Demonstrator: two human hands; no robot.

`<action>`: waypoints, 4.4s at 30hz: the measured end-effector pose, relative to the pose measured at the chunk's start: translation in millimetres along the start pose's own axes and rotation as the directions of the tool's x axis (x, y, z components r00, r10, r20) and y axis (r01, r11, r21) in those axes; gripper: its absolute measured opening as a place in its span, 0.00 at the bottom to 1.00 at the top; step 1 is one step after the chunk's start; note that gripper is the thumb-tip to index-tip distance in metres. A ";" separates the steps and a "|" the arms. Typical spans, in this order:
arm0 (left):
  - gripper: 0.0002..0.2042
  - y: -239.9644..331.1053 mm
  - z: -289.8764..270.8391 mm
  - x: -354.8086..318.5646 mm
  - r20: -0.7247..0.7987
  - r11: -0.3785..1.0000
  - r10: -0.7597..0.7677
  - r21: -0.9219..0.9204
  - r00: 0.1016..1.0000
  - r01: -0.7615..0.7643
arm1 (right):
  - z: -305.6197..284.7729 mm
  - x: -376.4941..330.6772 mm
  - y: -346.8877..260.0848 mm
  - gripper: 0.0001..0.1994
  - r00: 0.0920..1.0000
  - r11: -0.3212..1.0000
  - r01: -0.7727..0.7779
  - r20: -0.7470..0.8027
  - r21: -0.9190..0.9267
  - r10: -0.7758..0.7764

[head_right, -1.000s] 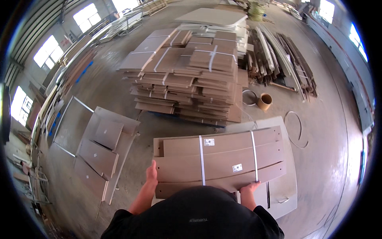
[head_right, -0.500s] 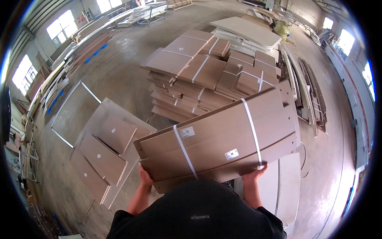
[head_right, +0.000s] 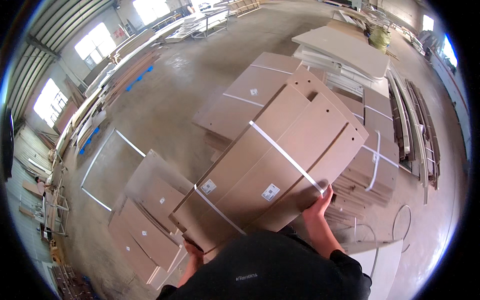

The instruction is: The person bundles flat wooden panels with white plastic straps in a workshop. They pick up panels from a stack, place them on a white workbench, wrap a strap around them, and then stack the finished bundles on a pallet. The person repeats this process for several sets of panels.

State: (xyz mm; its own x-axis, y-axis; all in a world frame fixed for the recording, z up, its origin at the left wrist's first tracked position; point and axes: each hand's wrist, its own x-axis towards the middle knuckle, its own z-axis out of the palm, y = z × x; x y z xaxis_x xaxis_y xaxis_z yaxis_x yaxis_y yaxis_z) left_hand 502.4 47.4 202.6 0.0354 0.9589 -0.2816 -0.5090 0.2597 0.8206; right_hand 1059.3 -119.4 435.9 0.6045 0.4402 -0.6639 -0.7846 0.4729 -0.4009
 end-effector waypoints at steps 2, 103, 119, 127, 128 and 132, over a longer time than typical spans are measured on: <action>0.25 -0.9 24.0 27.2 -0.027 0.995 0.027 -0.091 0.999 -0.030 | 53.7 27.2 3.0 0.39 0.998 1.000 -0.008 0.055 -0.026 0.010; 0.12 33.1 -320.9 -231.2 -0.689 0.668 -0.406 0.225 0.600 0.710 | -13.3 53.8 429.4 0.19 0.821 -0.209 0.233 0.077 -0.950 0.566; 0.17 80.0 -416.9 -182.9 -0.378 0.183 0.052 0.913 0.924 0.364 | 7.0 19.0 755.2 0.10 0.597 -0.586 0.359 -0.304 -0.726 0.743; 0.15 217.8 -476.0 -151.0 -0.798 0.776 -0.284 0.134 0.531 0.616 | 86.3 -133.6 896.0 0.20 0.423 -0.470 0.756 -0.208 -0.456 0.882; 0.15 229.9 -491.0 -143.2 -0.770 0.736 -0.273 0.218 0.576 0.641 | 80.1 -134.9 900.3 0.22 0.441 -0.480 0.754 -0.197 -0.448 0.876; 0.14 256.2 -565.5 -126.0 -0.667 0.704 -0.277 0.350 0.692 0.618 | 39.9 -131.5 880.3 0.28 0.604 -0.569 0.583 -0.159 -0.580 0.781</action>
State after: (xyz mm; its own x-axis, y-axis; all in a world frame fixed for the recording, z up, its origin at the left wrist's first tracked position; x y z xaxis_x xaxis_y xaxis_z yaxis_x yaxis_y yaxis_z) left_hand -118.9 -71.5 167.0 -0.4077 0.5155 -0.7537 -0.0358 0.8158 0.5773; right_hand 294.6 269.5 195.4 -0.2691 0.5141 -0.8144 0.7190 -0.4554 -0.5250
